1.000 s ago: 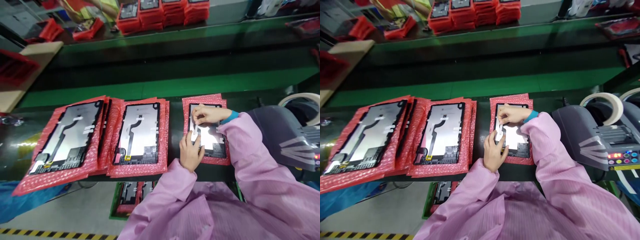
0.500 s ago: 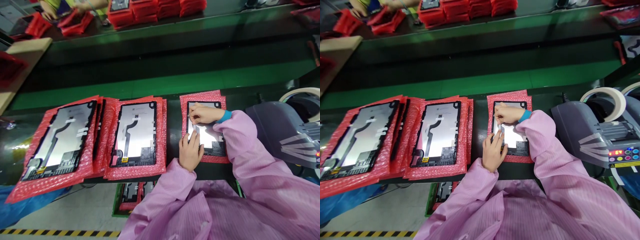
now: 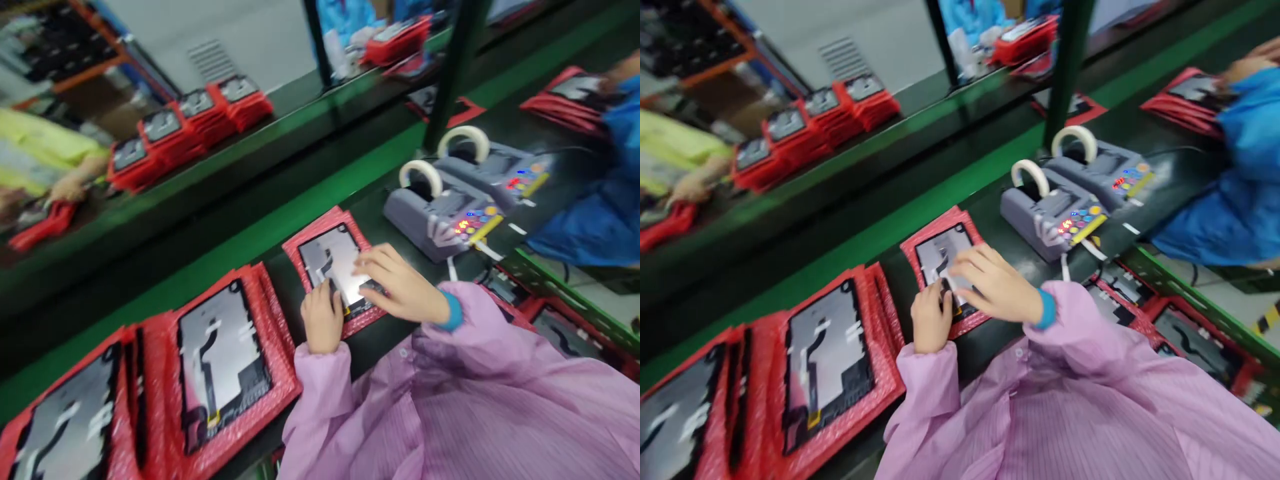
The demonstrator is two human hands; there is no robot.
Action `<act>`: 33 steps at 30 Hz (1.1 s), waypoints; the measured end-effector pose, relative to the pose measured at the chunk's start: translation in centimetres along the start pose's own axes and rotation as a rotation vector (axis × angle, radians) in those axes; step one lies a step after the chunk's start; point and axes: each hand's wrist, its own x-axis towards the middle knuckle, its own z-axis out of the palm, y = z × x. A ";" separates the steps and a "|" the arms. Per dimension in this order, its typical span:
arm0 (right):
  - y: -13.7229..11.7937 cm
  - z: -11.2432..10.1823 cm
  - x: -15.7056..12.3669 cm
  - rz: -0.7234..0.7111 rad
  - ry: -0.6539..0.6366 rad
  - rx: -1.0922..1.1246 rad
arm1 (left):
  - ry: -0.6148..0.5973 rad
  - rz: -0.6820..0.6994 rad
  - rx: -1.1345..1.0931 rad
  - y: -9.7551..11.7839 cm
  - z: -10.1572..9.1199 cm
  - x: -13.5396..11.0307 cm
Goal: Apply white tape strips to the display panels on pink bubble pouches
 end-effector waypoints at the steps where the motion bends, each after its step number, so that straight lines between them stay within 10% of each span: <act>1: -0.5 -2.0 -2.7 0.070 0.107 0.033 | -0.012 0.002 0.043 0.1 0.1 0.8; 6: 6.4 -10.5 -13.1 0.859 0.999 -0.173 | -0.073 0.038 0.260 1.3 0.7 3.8; 11: 17.2 -14.2 -13.9 1.141 1.001 -0.002 | -0.047 0.054 0.314 1.7 1.3 4.5; 14: 16.0 -14.3 -12.7 1.118 1.070 0.055 | -0.040 0.046 0.301 1.6 1.6 4.5; 17: 9.1 -13.5 -11.4 0.986 1.149 0.062 | -0.038 0.018 0.283 1.8 1.6 4.3; 20: 2.0 -11.3 -8.1 0.802 0.975 0.171 | -0.057 -0.012 0.267 2.0 1.4 4.3; 23: -0.3 -6.4 -2.0 0.624 0.372 0.365 | -0.077 -0.023 0.239 1.8 1.4 4.6; 29: 7.0 7.6 8.4 0.453 -0.268 0.177 | -0.095 -0.039 0.158 1.1 1.6 4.7; 33: 9.8 10.9 9.1 0.402 -0.393 0.104 | -0.117 -0.046 0.123 1.2 1.4 4.8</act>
